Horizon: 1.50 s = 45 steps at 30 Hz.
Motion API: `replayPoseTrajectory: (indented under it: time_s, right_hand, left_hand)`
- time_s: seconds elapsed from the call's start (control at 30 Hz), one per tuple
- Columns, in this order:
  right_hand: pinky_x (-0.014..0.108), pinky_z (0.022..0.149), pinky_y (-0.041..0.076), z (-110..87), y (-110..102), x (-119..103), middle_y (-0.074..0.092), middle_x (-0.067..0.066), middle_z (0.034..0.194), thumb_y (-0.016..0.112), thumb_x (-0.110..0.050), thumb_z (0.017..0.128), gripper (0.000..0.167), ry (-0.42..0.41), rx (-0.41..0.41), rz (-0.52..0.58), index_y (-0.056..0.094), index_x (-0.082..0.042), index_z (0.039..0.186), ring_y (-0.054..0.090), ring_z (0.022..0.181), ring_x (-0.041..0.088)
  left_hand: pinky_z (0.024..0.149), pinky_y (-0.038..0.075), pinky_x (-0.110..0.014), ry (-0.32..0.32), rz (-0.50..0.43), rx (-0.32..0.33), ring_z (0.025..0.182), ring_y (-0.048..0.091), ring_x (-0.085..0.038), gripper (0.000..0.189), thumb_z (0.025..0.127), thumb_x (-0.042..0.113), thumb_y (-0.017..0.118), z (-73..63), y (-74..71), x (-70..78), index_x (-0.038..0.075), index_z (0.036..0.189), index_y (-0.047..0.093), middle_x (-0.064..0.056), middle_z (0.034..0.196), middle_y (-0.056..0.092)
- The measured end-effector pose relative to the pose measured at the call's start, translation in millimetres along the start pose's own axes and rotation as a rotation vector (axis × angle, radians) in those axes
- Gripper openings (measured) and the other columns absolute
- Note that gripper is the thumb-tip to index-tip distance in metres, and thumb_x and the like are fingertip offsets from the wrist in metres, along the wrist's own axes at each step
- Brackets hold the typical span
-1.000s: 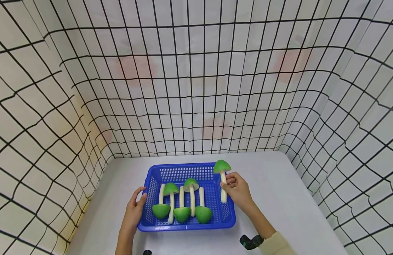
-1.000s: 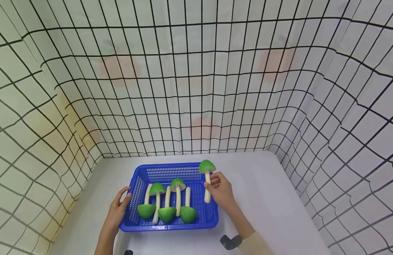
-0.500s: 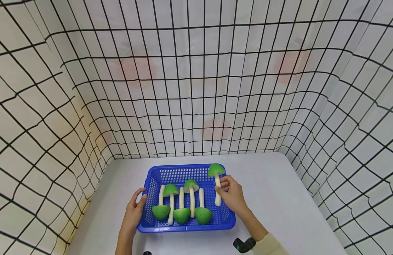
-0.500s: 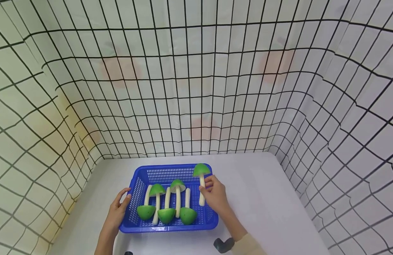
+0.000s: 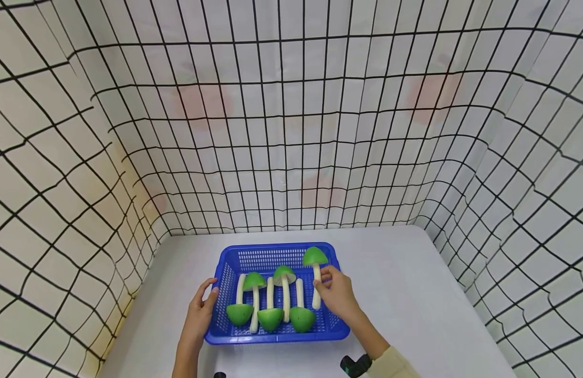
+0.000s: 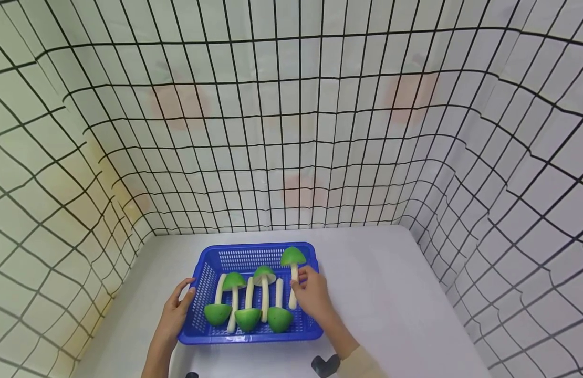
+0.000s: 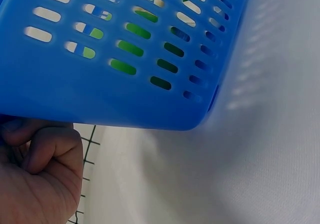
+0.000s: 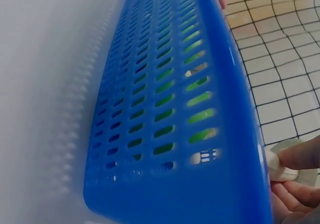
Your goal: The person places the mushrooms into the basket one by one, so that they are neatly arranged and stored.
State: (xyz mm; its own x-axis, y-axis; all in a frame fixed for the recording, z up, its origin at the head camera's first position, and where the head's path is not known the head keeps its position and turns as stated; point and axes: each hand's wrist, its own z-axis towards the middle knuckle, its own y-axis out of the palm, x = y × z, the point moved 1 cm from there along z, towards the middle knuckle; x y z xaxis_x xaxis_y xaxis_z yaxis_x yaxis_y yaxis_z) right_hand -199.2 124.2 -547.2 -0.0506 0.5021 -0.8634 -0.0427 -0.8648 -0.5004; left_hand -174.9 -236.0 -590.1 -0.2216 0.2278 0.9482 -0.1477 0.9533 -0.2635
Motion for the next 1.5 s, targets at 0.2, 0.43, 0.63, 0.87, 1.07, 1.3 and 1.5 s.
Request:
replayPoseTrajectory:
  time_s: [0.2, 0.43, 0.63, 0.87, 1.07, 1.3, 1.5]
  right_hand:
    - [0.027, 0.064, 0.059, -0.3, 5.8, -1.5, 0.072, 0.013, 0.102, 0.071, -0.007, 0.094, 0.024, 0.008, -0.028, -0.010, 0.065, 0.004, 0.115, 0.072, 0.084, 0.020]
    - [0.032, 0.066, 0.059, 0.2, 15.2, -5.4, 0.071, 0.015, 0.102, 0.069, -0.006, 0.095, 0.024, 0.034, -0.060, 0.009, 0.064, 0.006, 0.114, 0.071, 0.085, 0.022]
    - [0.031, 0.064, 0.056, 1.0, 19.4, -5.0, 0.071, 0.015, 0.101, 0.066, -0.007, 0.096, 0.026, 0.067, -0.093, -0.029, 0.064, 0.008, 0.116, 0.068, 0.079, 0.018]
    - [0.033, 0.069, 0.059, 1.8, 27.6, 1.7, 0.072, 0.017, 0.103, 0.062, -0.007, 0.097, 0.029, 0.137, -0.136, -0.043, 0.063, 0.010, 0.120, 0.069, 0.084, 0.021]
    - [0.033, 0.065, 0.057, 0.3, 32.0, 5.9, 0.070, 0.017, 0.100, 0.059, -0.004, 0.098, 0.030, 0.142, -0.133, -0.046, 0.060, 0.011, 0.123, 0.067, 0.081, 0.022]
    - [0.031, 0.061, 0.055, 1.0, 33.5, 7.2, 0.069, 0.018, 0.099, 0.055, -0.002, 0.099, 0.037, 0.122, -0.148, -0.043, 0.054, 0.014, 0.132, 0.065, 0.077, 0.019]
    - [0.036, 0.056, 0.050, -0.4, 34.1, 8.1, 0.066, 0.025, 0.098, 0.058, -0.010, 0.098, 0.055, 0.121, -0.163, -0.076, 0.044, 0.017, 0.143, 0.060, 0.069, 0.026]
  left_hand:
    - [0.084, 0.061, -0.050, -0.002, -0.007, -0.001, 0.108, 0.068, -0.038, 0.051, 0.106, 0.048, 0.052, 0.0, 1.0, 0.5, 0.028, 0.153, 0.045, -0.031, 0.140, 0.057]
    - [0.083, 0.061, -0.049, -0.002, -0.005, 0.002, 0.107, 0.069, -0.038, 0.050, 0.107, 0.046, 0.052, 0.0, 0.0, 0.0, 0.028, 0.153, 0.045, -0.032, 0.139, 0.057]
    - [0.083, 0.061, -0.048, 0.009, -0.001, -0.002, 0.107, 0.068, -0.037, 0.049, 0.107, 0.046, 0.052, 0.7, -0.1, 0.0, 0.028, 0.152, 0.045, -0.031, 0.138, 0.058]
    - [0.083, 0.061, -0.047, 0.008, 0.004, -0.001, 0.105, 0.068, -0.036, 0.049, 0.107, 0.046, 0.052, 0.5, -0.8, -0.2, 0.028, 0.152, 0.046, -0.031, 0.137, 0.058]
    - [0.083, 0.061, -0.047, 0.004, 0.004, -0.003, 0.105, 0.068, -0.034, 0.049, 0.107, 0.046, 0.052, 0.4, -0.5, -1.3, 0.028, 0.152, 0.045, -0.030, 0.138, 0.059]
    - [0.083, 0.061, -0.046, 0.004, -0.001, 0.003, 0.105, 0.068, -0.033, 0.050, 0.107, 0.047, 0.052, -0.1, 0.3, -1.3, 0.028, 0.152, 0.045, -0.029, 0.139, 0.058]
    - [0.081, 0.060, -0.044, 0.009, -0.004, 0.010, 0.105, 0.068, -0.033, 0.048, 0.107, 0.046, 0.052, 0.4, 0.3, -2.0, 0.028, 0.152, 0.046, -0.029, 0.138, 0.059]
